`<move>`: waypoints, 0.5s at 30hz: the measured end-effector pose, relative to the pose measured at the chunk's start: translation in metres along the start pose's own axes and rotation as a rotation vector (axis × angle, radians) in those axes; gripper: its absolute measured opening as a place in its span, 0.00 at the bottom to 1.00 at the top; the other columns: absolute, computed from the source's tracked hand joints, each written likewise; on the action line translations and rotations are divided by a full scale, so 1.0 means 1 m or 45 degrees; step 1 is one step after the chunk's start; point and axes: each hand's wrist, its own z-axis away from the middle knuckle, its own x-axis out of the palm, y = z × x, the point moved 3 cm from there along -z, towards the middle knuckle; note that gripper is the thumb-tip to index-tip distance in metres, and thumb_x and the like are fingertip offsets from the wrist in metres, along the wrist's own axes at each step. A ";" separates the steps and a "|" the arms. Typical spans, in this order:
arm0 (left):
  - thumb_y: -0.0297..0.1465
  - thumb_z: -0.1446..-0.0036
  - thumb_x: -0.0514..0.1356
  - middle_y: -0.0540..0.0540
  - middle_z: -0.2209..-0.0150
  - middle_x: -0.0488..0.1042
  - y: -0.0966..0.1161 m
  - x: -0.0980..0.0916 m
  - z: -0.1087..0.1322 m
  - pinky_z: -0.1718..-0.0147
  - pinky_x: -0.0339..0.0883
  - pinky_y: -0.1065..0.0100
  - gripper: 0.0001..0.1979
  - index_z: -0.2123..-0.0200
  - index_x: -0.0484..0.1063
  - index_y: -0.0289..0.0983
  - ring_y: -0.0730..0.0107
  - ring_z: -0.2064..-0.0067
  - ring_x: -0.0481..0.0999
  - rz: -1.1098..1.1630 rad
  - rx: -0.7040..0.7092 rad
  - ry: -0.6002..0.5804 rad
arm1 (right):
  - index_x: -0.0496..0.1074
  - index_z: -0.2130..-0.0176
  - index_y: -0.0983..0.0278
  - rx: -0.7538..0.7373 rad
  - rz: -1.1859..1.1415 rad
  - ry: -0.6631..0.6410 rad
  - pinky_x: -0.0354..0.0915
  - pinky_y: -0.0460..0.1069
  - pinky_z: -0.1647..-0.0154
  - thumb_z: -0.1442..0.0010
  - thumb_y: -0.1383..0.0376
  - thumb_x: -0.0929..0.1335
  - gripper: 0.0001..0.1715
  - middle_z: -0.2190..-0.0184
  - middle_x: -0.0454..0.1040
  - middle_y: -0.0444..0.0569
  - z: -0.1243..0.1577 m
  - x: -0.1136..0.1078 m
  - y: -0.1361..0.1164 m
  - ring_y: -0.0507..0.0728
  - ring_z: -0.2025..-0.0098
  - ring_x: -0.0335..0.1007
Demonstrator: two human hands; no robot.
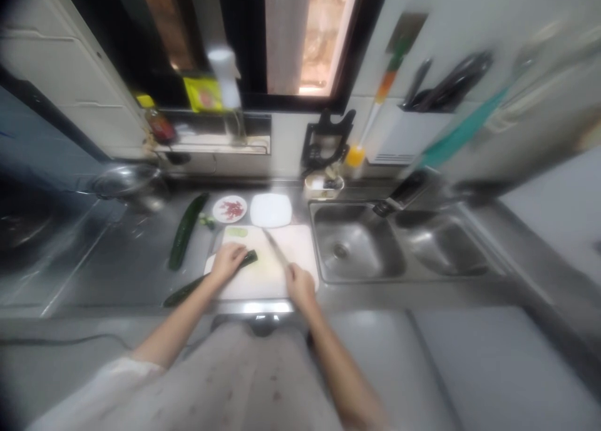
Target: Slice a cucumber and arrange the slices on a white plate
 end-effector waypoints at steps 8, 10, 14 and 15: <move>0.36 0.38 0.56 0.44 0.60 0.75 0.016 -0.008 0.006 0.53 0.65 0.63 0.12 0.58 0.77 0.40 0.64 0.56 0.72 0.028 0.176 -0.058 | 0.72 0.55 0.64 -0.053 0.150 -0.202 0.57 0.46 0.64 0.32 0.60 0.56 0.20 0.60 0.78 0.54 -0.019 0.008 -0.037 0.56 0.59 0.73; 0.36 0.38 0.56 0.44 0.59 0.75 0.021 -0.010 0.006 0.53 0.65 0.64 0.13 0.57 0.77 0.41 0.64 0.55 0.72 0.035 0.224 -0.083 | 0.72 0.55 0.65 -0.083 0.152 -0.221 0.58 0.46 0.63 0.31 0.61 0.56 0.20 0.59 0.78 0.54 -0.021 0.011 -0.045 0.56 0.58 0.73; 0.37 0.37 0.55 0.44 0.57 0.75 0.025 -0.006 0.007 0.54 0.65 0.65 0.14 0.54 0.77 0.42 0.65 0.55 0.72 0.013 0.251 -0.156 | 0.72 0.55 0.66 -0.131 0.146 -0.246 0.59 0.46 0.60 0.32 0.62 0.56 0.20 0.59 0.77 0.55 -0.023 0.017 -0.054 0.56 0.56 0.73; 0.36 0.37 0.54 0.44 0.57 0.75 0.024 -0.004 0.008 0.54 0.66 0.65 0.14 0.54 0.77 0.42 0.65 0.55 0.72 0.005 0.250 -0.171 | 0.72 0.54 0.66 -0.143 0.143 -0.246 0.59 0.46 0.60 0.31 0.62 0.56 0.20 0.59 0.77 0.56 -0.023 0.018 -0.055 0.56 0.56 0.73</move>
